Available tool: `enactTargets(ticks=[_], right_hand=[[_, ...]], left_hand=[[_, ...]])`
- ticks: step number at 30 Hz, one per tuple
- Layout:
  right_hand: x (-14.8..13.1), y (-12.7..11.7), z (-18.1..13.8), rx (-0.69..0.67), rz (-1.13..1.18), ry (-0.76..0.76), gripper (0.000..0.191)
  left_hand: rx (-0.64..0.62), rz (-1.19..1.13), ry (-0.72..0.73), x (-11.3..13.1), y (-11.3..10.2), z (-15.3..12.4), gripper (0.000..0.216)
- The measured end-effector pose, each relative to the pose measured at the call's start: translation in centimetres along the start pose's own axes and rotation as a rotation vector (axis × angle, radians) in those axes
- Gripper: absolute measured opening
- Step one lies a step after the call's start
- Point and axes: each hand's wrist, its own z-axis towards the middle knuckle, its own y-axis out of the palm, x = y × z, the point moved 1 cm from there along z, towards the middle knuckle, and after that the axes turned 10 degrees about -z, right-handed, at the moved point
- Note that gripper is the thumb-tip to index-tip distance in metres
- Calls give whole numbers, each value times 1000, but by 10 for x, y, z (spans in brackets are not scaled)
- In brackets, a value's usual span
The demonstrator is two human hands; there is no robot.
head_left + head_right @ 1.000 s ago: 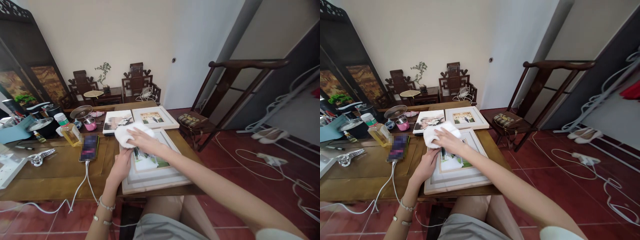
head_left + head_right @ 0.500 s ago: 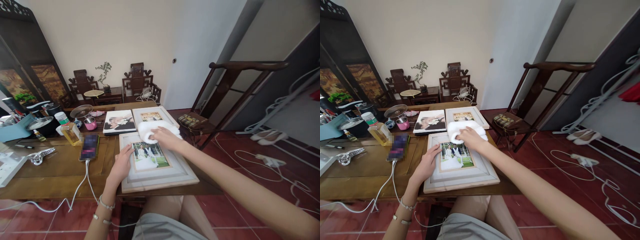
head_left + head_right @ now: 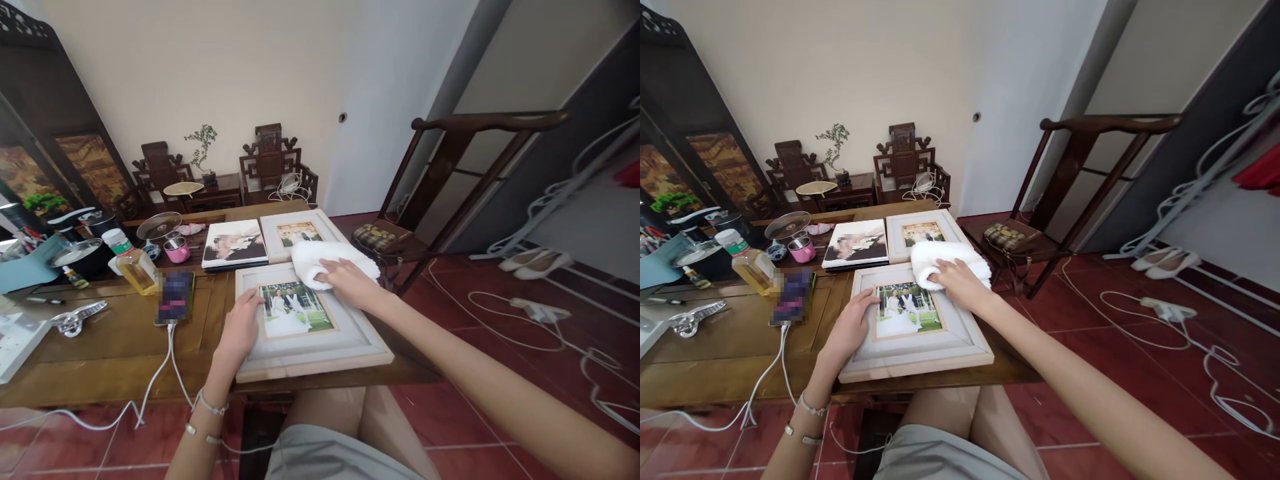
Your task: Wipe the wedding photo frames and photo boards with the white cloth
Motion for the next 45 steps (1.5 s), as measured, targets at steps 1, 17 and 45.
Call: enactTargets(ticks=[1, 17, 45], right_hand=[[-1, -2, -1, -3, -5, 6, 61], [-72, -43, -103, -40, 44, -15, 47], [-77, -35, -121, 29, 130, -97, 55]], left_hand=[[4, 1, 1, 0, 0, -1, 52], [55, -108, 86, -16, 5, -4, 58], [27, -46, 101, -18, 6, -4, 61]])
